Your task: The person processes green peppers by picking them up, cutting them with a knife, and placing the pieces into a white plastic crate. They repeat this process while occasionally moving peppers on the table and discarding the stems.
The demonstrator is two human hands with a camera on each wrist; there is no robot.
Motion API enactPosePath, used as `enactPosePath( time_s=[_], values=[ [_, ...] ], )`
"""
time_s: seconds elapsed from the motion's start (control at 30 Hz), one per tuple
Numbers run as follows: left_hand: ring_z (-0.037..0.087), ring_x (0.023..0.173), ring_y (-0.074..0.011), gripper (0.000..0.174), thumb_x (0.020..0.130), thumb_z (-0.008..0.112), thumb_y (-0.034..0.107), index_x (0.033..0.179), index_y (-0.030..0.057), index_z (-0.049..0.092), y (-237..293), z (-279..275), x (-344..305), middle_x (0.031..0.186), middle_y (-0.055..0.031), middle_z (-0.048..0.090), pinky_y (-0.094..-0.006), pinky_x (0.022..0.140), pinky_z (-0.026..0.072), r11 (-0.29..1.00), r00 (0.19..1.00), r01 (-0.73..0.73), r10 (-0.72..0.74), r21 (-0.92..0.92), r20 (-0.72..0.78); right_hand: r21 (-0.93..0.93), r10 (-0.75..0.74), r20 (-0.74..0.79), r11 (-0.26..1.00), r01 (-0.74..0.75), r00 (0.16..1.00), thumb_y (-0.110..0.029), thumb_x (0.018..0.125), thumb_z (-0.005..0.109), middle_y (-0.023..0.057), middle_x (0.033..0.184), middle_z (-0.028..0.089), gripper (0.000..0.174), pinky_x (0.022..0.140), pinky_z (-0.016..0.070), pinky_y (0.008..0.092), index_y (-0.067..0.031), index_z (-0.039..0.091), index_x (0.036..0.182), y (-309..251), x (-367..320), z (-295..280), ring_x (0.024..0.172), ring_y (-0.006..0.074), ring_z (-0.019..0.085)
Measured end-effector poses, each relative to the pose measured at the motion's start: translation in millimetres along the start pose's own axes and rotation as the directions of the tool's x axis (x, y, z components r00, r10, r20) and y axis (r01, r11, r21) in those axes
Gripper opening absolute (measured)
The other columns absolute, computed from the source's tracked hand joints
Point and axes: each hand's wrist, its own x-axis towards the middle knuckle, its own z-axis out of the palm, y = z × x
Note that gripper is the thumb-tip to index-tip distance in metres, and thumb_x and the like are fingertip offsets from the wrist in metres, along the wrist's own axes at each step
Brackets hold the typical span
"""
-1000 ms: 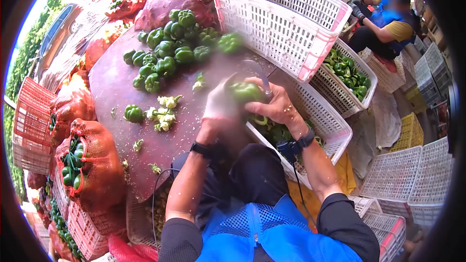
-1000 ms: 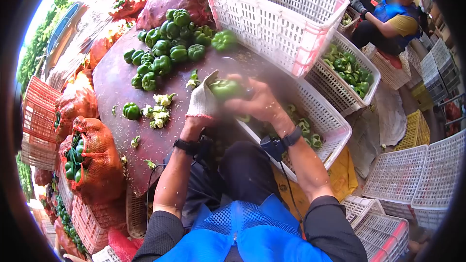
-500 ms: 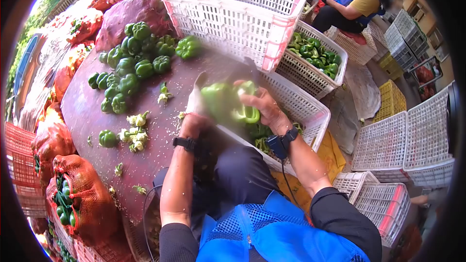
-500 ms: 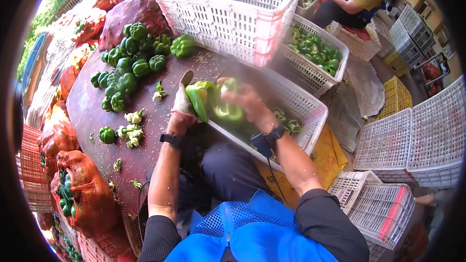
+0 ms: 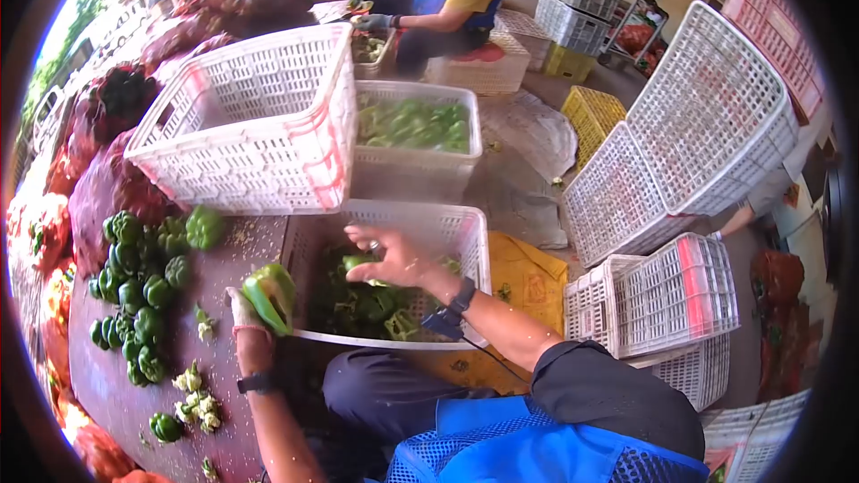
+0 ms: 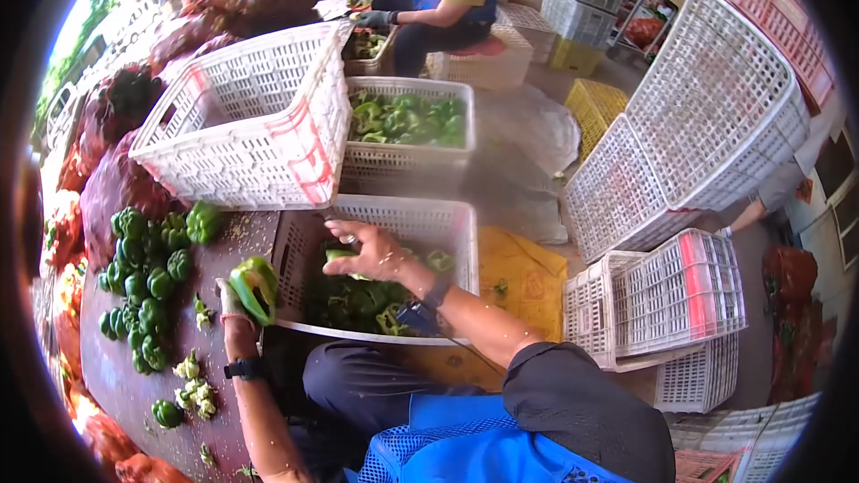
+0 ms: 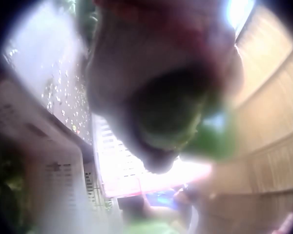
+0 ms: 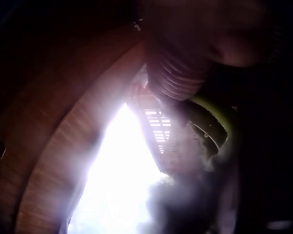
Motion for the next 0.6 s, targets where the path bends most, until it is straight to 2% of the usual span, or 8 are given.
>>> enactPosePath(
  time_s=[0.07,0.13,0.17,0.23,0.27,0.3,0.4,0.6],
  values=[
    [0.068,0.095,-0.0276,0.09,0.094,0.02,0.081,0.127,0.009,0.062,-12,9,-11,0.111,-0.0108,0.07,-0.0411,0.081,0.0577,0.997,0.957,0.009,-0.03,0.076,0.29,-0.312,-0.456,-0.039,0.851,0.423,0.889,-0.046,0.077,0.086,0.0145,0.131,0.064,0.08,0.097,0.0525,0.0399,-0.0067,0.056,0.141,-11,11,17,0.119,0.0263,0.062],
    [0.067,0.09,-0.0216,0.07,0.101,0.033,0.068,0.124,0.0095,0.063,-17,13,-16,0.107,-0.0058,0.069,-0.0355,0.081,0.0564,0.985,0.939,-0.045,-0.016,0.168,0.344,-0.056,-0.455,0.125,0.884,0.464,0.882,-0.036,0.077,0.086,0.0179,0.136,0.06,0.078,0.101,0.0512,0.0418,-0.0058,0.054,0.142,-25,22,39,0.122,0.0309,0.06],
    [0.066,0.089,-0.0199,0.064,0.103,0.035,0.064,0.122,0.0092,0.063,-29,16,-27,0.106,-0.0048,0.069,-0.0346,0.081,0.056,0.887,0.897,-0.37,0.263,0.277,0.355,-0.072,-0.385,0.241,0.908,0.412,0.891,-0.024,0.077,0.082,0.0184,0.131,0.063,0.07,0.099,0.0518,0.0412,-0.0045,0.056,0.139,-33,25,45,0.118,0.033,0.062],
    [0.066,0.088,-0.0183,0.059,0.105,0.037,0.059,0.121,0.009,0.063,-31,23,-37,0.104,-0.0037,0.068,-0.0336,0.081,0.0557,0.671,0.76,-0.645,0.517,0.366,0.394,-0.125,-0.423,0.177,0.886,0.447,0.889,-0.018,0.078,0.076,0.0182,0.117,0.067,0.053,0.093,0.0527,0.0419,-0.0028,0.063,0.127,-28,35,58,0.106,0.0359,0.065],
    [0.065,0.087,-0.0177,0.057,0.105,0.037,0.057,0.119,0.0084,0.063,-21,25,-35,0.104,-0.0038,0.068,-0.0335,0.08,0.0555,0.894,0.899,-0.365,0.267,0.258,0.347,-0.131,-0.41,0.172,0.891,0.434,0.895,-0.019,0.079,0.076,0.0175,0.111,0.068,0.048,0.091,0.0529,0.0423,-0.002,0.065,0.123,-28,40,60,0.102,0.0364,0.066],
    [0.065,0.086,-0.0172,0.056,0.106,0.037,0.056,0.117,0.0078,0.063,-14,25,-32,0.103,-0.0038,0.067,-0.0333,0.079,0.0554,0.991,0.94,-0.027,-0.019,0.131,0.34,-0.132,-0.415,0.175,0.889,0.439,0.893,-0.019,0.079,0.076,0.0175,0.111,0.068,0.048,0.091,0.0529,0.0423,-0.002,0.065,0.123,-29,42,63,0.102,0.0364,0.066],
    [0.065,0.084,-0.0166,0.056,0.106,0.036,0.055,0.114,0.0071,0.064,-17,23,-18,0.098,-0.004,0.067,-0.033,0.077,0.0549,0.957,0.955,-0.212,0.16,0.197,0.25,-0.181,-0.327,0.234,0.911,0.372,0.915,-0.021,0.08,0.074,0.0167,0.104,0.068,0.043,0.089,0.0528,0.0425,-0.0033,0.066,0.118,-30,41,71,0.097,0.0369,0.066],
    [0.062,0.063,-0.0209,0.054,0.101,0.037,0.059,0.096,0.0134,0.067,-27,15,31,0.078,-0.003,0.066,-0.0365,0.059,0.0513,0.975,0.984,-0.144,0.123,0.172,0.13,-0.244,-0.237,0.178,0.93,0.276,0.955,-0.019,0.081,0.069,0.0168,0.094,0.066,0.031,0.085,0.0532,0.0436,-0.0058,0.071,0.109,-30,46,84,0.092,0.0364,0.066]
  ],
)
